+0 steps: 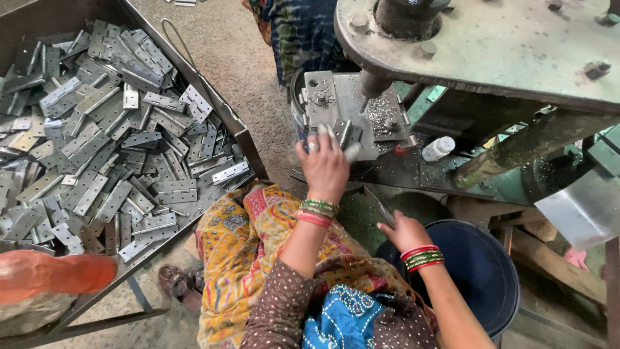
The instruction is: The person sits on the floor and repeatedly picks up small metal plates from a nearby bin, places them into a manual punching machine, and operates the lever to punch holes. The processed plates are then placed back into the bin.
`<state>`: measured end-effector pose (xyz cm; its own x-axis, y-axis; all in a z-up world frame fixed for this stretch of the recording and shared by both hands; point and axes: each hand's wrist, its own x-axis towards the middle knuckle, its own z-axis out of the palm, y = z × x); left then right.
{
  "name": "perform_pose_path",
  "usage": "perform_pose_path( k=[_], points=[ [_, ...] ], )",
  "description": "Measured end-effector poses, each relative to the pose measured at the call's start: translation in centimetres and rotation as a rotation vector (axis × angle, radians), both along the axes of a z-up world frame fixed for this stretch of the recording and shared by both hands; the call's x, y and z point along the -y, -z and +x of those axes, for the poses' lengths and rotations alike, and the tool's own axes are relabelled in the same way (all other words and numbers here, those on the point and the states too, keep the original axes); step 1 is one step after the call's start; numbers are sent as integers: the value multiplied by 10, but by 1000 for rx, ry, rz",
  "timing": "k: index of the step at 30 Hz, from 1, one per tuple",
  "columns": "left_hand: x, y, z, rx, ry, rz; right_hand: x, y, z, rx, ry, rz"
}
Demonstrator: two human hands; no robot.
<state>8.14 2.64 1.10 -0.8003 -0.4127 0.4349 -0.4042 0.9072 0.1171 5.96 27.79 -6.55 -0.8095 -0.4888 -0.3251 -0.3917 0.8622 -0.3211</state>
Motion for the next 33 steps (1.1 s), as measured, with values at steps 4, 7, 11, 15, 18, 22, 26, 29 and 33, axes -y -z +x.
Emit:
perform_pose_path(
  k=[4, 7, 11, 15, 18, 22, 26, 29, 33],
  points=[
    [-26, -6, 11, -157, 173, 27, 3, -1, -5, 24, 40, 6],
    [-33, 0, -3, 35, 156, -48, -3, 5, -1, -16, 19, -36],
    [-20, 7, -32, -37, 129, 9, -10, 20, -5, -44, 21, -15],
    [-11, 7, -37, -61, 139, -1, -10, 60, -2, 44, 75, -38],
    [-14, 6, -33, -36, 178, 23, -6, 105, 12, 6, 144, -34],
    [-12, 5, -28, -116, 149, -15, -5, 133, 19, -130, 133, -111],
    [-8, 3, -39, -99, 180, 2, -13, 95, -5, -28, 65, -33],
    [-5, 6, -44, -20, 167, 41, -21, 58, -11, -40, 40, 13],
    [-2, 4, -58, -55, 153, 25, -14, 58, -4, -7, 103, 49]
  ],
)
